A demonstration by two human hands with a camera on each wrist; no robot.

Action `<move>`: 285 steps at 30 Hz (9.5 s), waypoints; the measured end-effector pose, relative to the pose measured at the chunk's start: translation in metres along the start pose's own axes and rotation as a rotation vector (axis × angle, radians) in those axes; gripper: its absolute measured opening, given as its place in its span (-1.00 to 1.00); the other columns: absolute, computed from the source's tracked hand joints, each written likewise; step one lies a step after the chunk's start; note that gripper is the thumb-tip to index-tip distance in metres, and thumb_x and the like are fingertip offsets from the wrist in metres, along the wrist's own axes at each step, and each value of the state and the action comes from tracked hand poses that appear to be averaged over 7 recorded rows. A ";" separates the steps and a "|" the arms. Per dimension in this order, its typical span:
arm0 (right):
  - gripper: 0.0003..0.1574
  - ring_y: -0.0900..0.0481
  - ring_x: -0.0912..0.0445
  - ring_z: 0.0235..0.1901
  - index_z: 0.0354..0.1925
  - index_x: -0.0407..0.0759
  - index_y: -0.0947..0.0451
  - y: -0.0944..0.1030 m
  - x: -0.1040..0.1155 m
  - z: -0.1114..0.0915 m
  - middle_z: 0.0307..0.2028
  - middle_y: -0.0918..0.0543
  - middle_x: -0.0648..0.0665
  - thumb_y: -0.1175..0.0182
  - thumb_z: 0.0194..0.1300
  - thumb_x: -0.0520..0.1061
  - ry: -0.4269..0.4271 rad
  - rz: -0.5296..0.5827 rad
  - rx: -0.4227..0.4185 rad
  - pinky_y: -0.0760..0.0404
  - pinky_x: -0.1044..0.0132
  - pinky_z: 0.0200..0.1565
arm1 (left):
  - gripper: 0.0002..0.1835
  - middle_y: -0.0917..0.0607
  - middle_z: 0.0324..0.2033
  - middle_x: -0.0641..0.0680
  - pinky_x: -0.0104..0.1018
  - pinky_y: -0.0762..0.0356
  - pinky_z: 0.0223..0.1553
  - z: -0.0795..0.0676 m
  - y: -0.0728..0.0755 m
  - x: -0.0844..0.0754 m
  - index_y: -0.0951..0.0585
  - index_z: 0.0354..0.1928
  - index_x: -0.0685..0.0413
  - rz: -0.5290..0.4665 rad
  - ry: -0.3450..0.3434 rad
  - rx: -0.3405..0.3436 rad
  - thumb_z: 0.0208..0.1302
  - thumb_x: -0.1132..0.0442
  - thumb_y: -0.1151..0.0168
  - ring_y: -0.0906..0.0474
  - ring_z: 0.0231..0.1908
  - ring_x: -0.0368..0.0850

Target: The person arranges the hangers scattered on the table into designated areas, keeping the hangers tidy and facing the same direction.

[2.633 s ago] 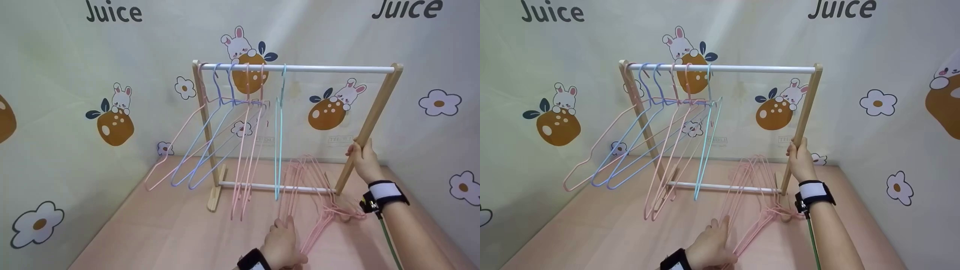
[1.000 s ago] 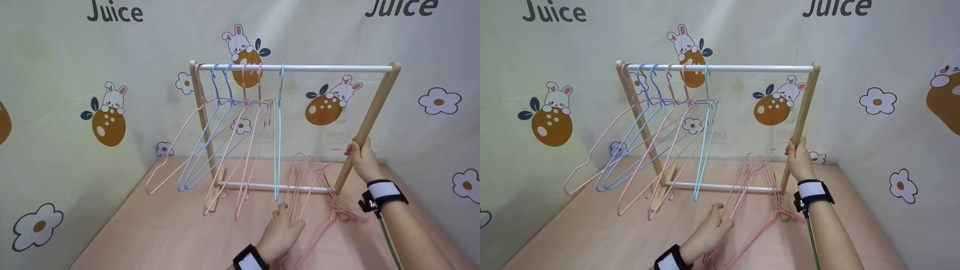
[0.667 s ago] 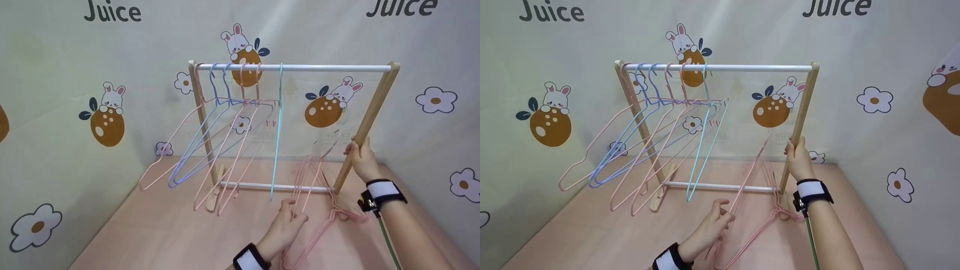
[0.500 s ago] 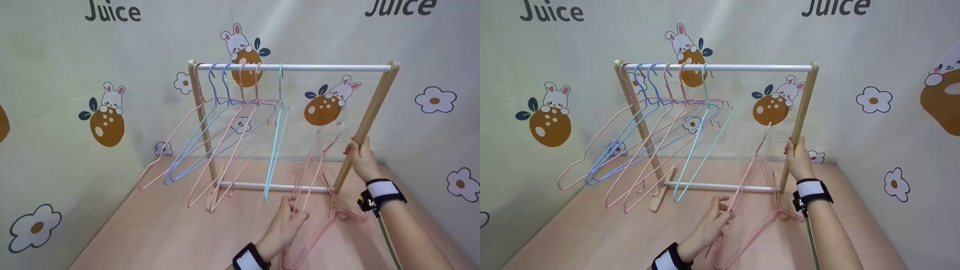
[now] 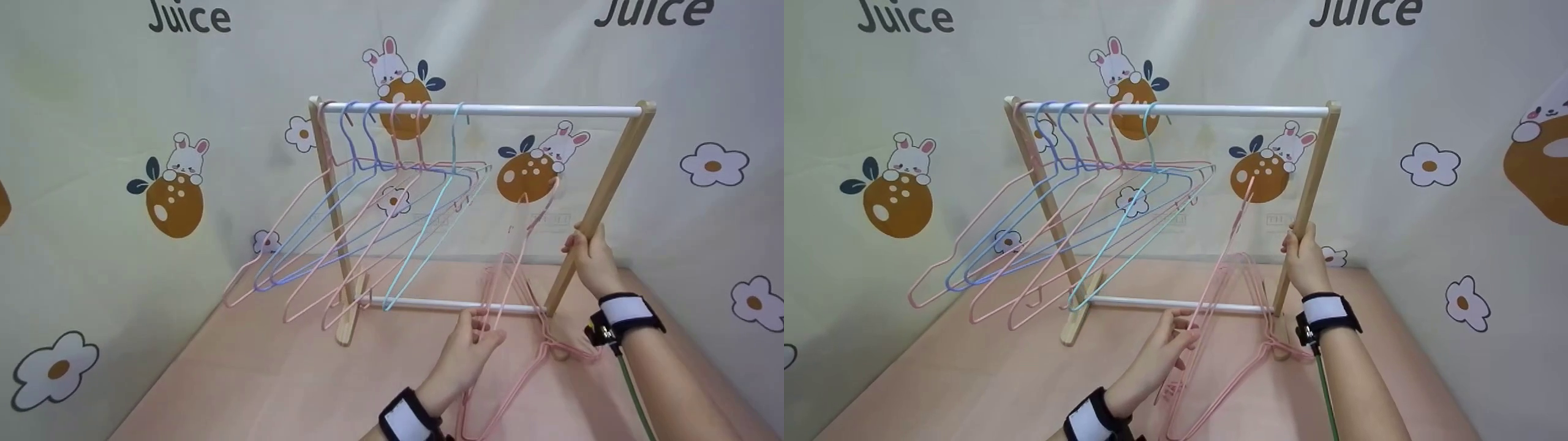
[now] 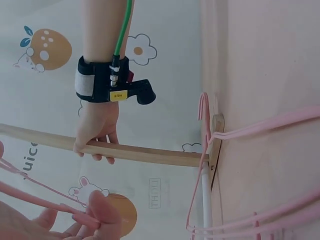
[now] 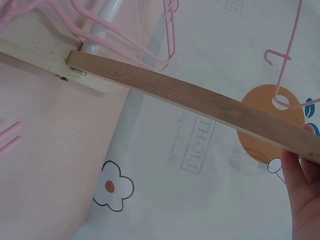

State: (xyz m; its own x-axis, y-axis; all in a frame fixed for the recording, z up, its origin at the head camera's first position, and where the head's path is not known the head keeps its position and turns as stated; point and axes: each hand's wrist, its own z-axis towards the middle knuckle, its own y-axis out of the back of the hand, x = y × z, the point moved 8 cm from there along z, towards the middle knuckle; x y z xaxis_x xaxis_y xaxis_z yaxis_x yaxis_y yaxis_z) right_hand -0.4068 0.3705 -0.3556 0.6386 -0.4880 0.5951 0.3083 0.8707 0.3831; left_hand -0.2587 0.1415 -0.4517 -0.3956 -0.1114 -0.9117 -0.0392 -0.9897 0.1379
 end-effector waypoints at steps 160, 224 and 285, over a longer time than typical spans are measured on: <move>-0.53 -0.53 -0.05 -0.21 0.16 -0.41 -0.09 -0.005 0.001 -0.009 -0.25 -0.49 -0.31 0.31 0.55 -0.04 0.009 -0.008 -0.025 -0.48 0.13 -0.15 | -0.60 -0.63 -0.30 0.10 -0.40 -0.43 -0.54 0.040 0.039 0.012 -0.37 0.15 0.26 -0.008 0.078 -0.019 0.37 0.17 -0.04 -0.53 -0.50 -0.18; -0.52 -0.52 -0.11 -0.17 0.19 -0.40 -0.05 -0.004 0.001 -0.009 -0.23 -0.48 -0.32 0.32 0.55 -0.05 0.016 0.024 -0.005 -0.48 0.06 -0.14 | 0.12 -0.51 -0.26 0.24 -0.03 -0.56 -0.53 0.007 -0.023 0.069 -0.33 0.33 0.15 1.113 0.159 0.065 -0.40 -0.01 -0.62 -0.52 -0.32 0.06; -0.50 -0.52 -0.08 -0.17 0.18 -0.38 -0.07 -0.002 0.000 -0.011 -0.22 -0.48 -0.32 0.32 0.55 0.00 -0.024 0.052 0.010 -0.51 0.24 -0.14 | -0.05 -0.53 -0.25 0.06 -0.28 -0.36 -0.33 0.023 0.030 0.022 -0.09 0.43 0.06 0.133 0.171 0.233 -0.03 0.34 -0.33 -0.42 -0.34 -0.11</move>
State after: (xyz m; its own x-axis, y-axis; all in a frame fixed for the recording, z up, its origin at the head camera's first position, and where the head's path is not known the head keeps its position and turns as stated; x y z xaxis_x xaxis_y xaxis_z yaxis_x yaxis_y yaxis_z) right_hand -0.3997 0.3694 -0.3642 0.6368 -0.4431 0.6309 0.2676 0.8945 0.3582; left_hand -0.2893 0.1118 -0.4585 -0.2525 -0.2716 -0.9287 -0.2140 -0.9204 0.3273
